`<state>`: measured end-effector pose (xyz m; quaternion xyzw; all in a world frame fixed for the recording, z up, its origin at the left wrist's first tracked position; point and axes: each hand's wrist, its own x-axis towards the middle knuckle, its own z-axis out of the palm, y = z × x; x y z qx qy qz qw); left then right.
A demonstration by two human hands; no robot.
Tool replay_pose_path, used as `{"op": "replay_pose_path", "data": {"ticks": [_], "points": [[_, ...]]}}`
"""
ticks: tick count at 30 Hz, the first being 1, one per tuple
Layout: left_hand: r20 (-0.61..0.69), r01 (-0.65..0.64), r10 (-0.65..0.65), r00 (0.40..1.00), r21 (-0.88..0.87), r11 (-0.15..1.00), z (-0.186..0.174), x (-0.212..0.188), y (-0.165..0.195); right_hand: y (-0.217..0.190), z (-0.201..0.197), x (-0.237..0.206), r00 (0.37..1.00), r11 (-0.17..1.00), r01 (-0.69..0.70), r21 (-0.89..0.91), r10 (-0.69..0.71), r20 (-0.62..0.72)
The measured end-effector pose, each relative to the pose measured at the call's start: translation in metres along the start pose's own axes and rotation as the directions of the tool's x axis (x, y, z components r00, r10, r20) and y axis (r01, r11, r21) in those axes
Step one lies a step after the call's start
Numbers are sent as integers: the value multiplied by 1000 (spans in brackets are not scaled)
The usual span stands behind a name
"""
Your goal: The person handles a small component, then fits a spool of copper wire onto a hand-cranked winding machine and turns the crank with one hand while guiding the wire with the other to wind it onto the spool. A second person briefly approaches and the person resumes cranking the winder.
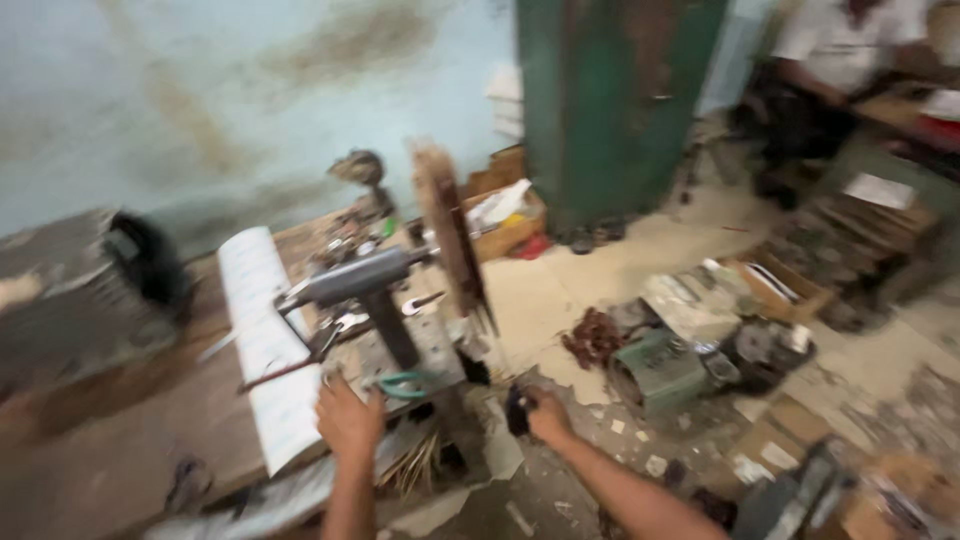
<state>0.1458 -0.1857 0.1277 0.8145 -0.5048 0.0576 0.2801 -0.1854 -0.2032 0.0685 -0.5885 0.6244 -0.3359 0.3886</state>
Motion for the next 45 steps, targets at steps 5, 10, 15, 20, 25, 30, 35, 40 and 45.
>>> {"op": "replay_pose_path", "data": {"ticks": [5,10,15,20,25,30,35,40,45], "points": [[234,-202,501,833,-714,670,75,-40,89,24,-1,-9,973,975,200,-100,-209,-98],[444,266,400,802,-865,426,102,-33,162,40,-4,-8,972,976,217,2,-216,-97],[376,297,294,879,-913,281,96,-29,182,48,-10,-12,919,931,362,50,-348,-184],[330,240,310,892,-925,294,102,-28,181,54,-9,-21,963,952,269,147,-262,-61],[364,275,270,891,-908,317,105,-33,174,60,-10,-21,944,721,-304,623,141,298],[-132,-359,399,907,-738,572,92,-39,173,76,-28,-12,912,675,-409,614,316,260],[305,155,272,913,-874,461,71,-45,184,46,-53,45,987,820,-102,564,152,-43],[146,-47,340,929,-865,499,58,-48,187,-34,-69,104,964,781,264,565,-240,-118],[221,-1,333,917,-832,555,58,-53,181,-93,-57,102,820,813,572,108,-569,-58]]}}
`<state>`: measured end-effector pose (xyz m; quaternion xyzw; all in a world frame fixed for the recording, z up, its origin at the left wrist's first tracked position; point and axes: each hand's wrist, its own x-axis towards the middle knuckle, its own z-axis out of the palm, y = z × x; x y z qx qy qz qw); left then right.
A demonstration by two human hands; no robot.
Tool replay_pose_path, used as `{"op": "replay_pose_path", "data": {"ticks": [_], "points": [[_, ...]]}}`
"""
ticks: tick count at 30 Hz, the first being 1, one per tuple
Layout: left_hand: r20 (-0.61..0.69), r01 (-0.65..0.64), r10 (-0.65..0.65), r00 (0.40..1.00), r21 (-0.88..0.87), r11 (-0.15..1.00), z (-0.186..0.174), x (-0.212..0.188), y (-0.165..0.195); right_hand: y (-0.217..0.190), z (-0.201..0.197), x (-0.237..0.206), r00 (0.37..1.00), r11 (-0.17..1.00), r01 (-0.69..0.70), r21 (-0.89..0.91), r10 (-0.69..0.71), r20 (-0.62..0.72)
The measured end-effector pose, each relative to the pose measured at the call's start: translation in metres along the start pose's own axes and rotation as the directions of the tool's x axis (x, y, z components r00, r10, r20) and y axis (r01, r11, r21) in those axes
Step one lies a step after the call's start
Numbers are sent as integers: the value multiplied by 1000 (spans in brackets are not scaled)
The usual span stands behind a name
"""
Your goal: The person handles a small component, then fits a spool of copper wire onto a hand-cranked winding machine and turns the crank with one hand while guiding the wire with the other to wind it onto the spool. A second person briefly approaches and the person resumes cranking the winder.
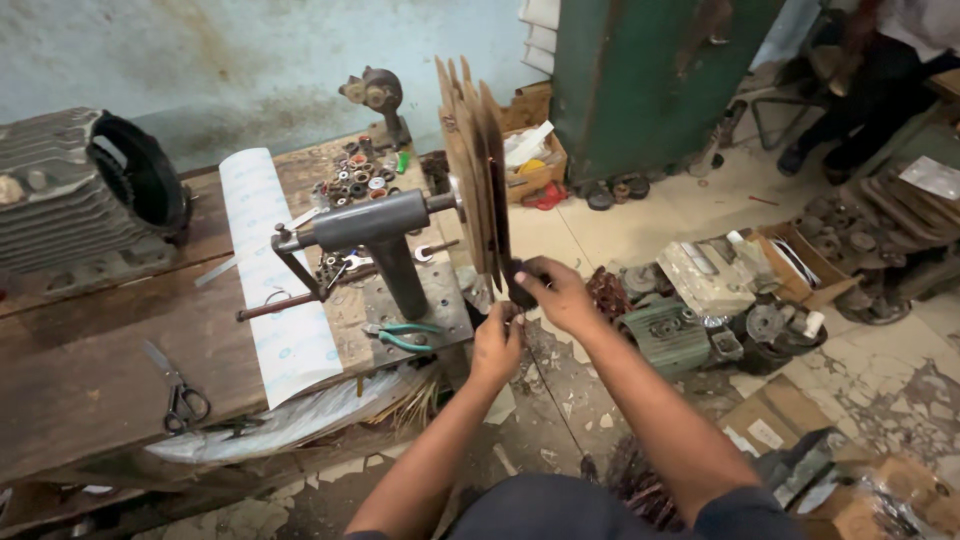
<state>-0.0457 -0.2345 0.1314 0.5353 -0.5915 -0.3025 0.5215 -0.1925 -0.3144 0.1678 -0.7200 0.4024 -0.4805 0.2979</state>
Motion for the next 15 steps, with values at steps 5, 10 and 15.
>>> {"op": "replay_pose_path", "data": {"ticks": [5,10,15], "points": [[-8,-84,84,996,20,996,0,-4,-12,-14,11,2,998,997,40,-69,-37,41],[0,-66,66,998,47,997,4,-5,-24,-6,13,-2,996,995,67,-70,-62,71],[23,-61,60,998,65,996,5,-6,-18,7,15,-8,992,977,109,-183,-94,89]]}}
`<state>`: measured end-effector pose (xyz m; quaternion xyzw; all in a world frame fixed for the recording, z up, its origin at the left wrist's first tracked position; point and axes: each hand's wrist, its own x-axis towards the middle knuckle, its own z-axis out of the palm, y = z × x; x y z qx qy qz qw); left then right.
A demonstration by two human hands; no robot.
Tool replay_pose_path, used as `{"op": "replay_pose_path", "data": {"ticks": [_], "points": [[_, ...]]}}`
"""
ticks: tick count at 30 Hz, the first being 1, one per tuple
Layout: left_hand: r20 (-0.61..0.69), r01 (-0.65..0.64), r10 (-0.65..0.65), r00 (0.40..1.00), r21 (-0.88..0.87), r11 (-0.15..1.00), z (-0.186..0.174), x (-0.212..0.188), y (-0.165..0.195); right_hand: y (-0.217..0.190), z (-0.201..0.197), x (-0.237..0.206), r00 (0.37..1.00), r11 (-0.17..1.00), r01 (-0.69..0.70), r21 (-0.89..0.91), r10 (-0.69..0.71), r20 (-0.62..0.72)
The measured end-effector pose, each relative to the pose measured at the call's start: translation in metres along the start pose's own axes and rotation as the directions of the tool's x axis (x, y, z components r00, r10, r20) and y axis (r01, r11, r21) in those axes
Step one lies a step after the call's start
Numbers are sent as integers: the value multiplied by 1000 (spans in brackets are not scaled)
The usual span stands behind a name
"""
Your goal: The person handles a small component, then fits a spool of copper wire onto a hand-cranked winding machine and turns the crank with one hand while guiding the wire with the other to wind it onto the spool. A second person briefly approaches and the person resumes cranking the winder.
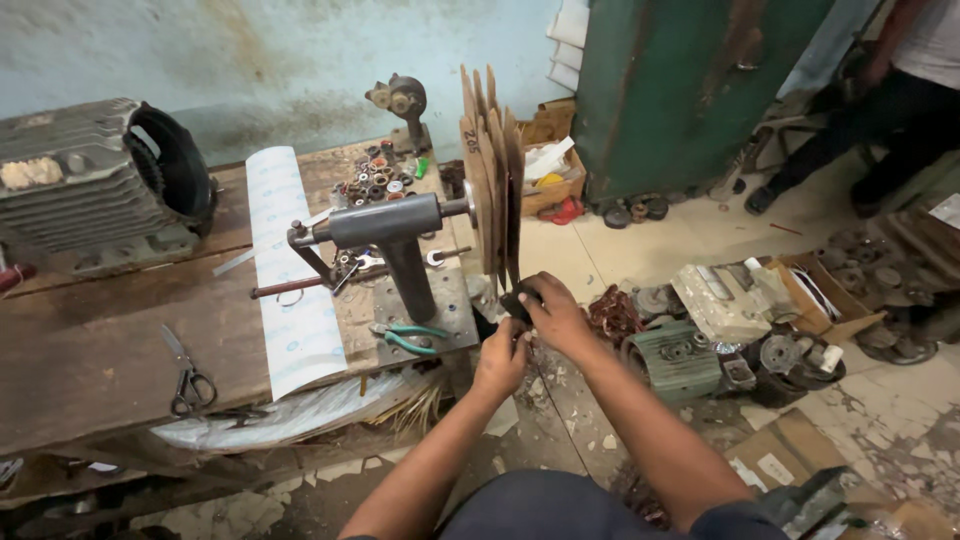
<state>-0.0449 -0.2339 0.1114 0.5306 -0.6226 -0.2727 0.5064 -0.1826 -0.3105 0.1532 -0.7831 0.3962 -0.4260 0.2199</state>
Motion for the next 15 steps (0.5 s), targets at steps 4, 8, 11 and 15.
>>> {"op": "replay_pose_path", "data": {"ticks": [4,8,11,15], "points": [[159,-85,19,987,418,904,-15,-7,30,23,8,0,997,995,42,-91,-48,-65],[347,-391,185,919,761,517,-33,-33,84,50,6,-3,998,998,65,-27,-65,0],[430,-528,307,849,717,455,-39,-52,137,49,-4,-5,998,998,60,-28,-59,24],[471,-609,439,765,750,256,-41,-65,201,18,-20,-5,992,992,122,24,-123,38]]}}
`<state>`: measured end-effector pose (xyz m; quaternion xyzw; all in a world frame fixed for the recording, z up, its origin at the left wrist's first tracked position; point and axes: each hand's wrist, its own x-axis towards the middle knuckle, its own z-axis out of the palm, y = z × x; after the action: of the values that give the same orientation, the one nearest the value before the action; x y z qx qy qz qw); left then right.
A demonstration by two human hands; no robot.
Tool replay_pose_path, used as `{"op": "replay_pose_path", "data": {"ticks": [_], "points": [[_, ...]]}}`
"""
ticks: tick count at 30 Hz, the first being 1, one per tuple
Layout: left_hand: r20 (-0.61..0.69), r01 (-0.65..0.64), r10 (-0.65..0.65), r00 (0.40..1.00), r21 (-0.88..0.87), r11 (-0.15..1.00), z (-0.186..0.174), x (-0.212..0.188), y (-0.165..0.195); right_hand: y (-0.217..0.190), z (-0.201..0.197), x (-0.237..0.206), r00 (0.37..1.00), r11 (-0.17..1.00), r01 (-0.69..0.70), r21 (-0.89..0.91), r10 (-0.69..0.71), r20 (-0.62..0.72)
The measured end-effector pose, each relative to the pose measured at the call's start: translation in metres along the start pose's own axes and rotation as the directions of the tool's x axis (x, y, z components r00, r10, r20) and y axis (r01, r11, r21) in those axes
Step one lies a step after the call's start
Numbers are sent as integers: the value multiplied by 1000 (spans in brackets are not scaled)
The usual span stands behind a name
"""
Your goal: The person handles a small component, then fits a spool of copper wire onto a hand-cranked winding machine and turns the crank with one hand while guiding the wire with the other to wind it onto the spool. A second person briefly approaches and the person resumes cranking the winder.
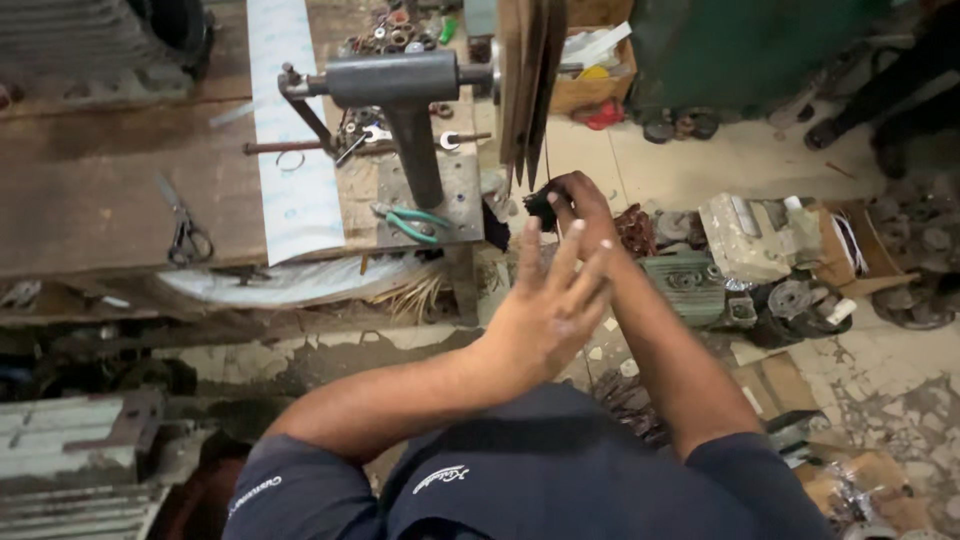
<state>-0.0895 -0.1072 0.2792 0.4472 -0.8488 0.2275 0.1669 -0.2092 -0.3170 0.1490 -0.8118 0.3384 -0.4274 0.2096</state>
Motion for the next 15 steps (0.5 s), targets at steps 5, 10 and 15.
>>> {"op": "replay_pose_path", "data": {"ticks": [5,10,15], "points": [[-58,-22,19,998,-51,998,-32,14,13,-29,-11,5,1000,993,-7,118,5,14],[-254,-71,26,967,-168,983,-41,14,13,-22,-6,7,999,992,38,122,-38,-2],[-269,-44,-6,963,-181,982,-51,14,11,-13,-1,8,998,994,56,97,-55,-8]]}}
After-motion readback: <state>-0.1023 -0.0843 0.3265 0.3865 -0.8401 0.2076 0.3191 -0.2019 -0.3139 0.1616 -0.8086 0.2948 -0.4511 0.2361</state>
